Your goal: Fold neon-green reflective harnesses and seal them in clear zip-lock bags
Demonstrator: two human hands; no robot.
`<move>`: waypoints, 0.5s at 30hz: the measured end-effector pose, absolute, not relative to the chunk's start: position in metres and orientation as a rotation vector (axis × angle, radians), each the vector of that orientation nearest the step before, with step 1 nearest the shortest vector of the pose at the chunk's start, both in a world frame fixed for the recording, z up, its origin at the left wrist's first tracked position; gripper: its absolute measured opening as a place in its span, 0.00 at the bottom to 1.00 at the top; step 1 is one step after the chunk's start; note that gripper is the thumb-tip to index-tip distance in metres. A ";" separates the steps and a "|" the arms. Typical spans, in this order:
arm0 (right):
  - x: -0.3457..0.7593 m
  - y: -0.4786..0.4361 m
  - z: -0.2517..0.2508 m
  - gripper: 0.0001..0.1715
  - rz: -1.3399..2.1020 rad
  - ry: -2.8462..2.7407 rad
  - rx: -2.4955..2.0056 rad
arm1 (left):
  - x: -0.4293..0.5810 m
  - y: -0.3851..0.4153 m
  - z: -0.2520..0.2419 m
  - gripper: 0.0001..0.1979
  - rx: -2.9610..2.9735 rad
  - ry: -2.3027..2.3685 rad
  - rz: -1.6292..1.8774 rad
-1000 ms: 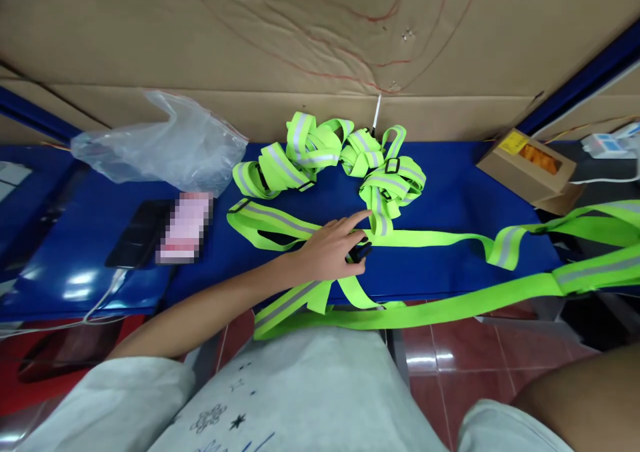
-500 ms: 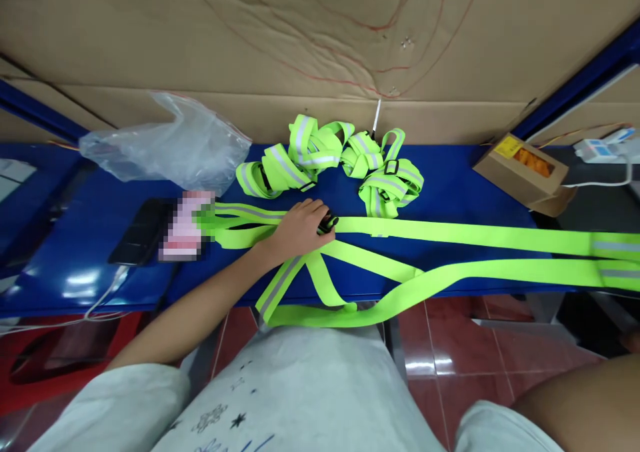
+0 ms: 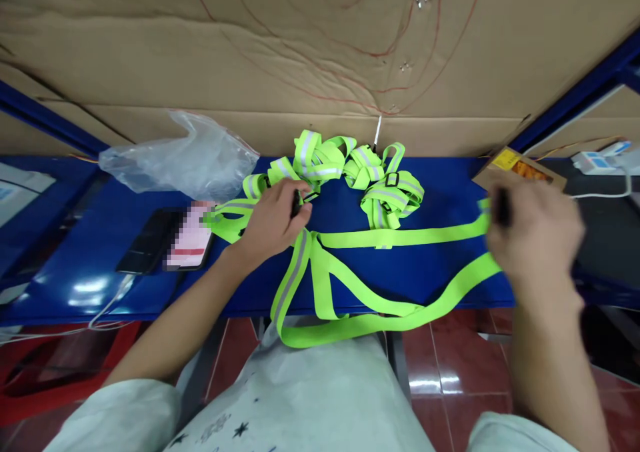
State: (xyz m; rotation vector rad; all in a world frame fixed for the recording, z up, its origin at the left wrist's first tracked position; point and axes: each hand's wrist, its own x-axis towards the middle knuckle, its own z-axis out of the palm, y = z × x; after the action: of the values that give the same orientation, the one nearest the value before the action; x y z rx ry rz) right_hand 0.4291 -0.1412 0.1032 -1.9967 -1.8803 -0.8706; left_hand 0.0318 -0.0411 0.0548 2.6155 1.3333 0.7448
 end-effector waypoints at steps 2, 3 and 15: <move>0.389 -0.121 0.089 0.27 -0.708 -2.201 -1.784 | 0.038 -0.045 0.046 0.19 2.712 1.290 0.587; 0.367 -0.112 0.081 0.28 -0.678 -2.284 -1.676 | 0.041 -0.047 0.041 0.21 2.749 1.268 0.526; 0.271 -0.072 0.037 0.29 -0.398 -2.628 -1.253 | 0.046 -0.053 0.021 0.41 2.753 1.165 0.336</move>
State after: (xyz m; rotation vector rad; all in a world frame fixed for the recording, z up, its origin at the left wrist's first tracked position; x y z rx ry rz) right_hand 0.2708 -0.0720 0.0370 -1.2531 -2.6285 -0.3983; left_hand 0.0456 -0.0533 0.0210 2.7534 1.1654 0.3362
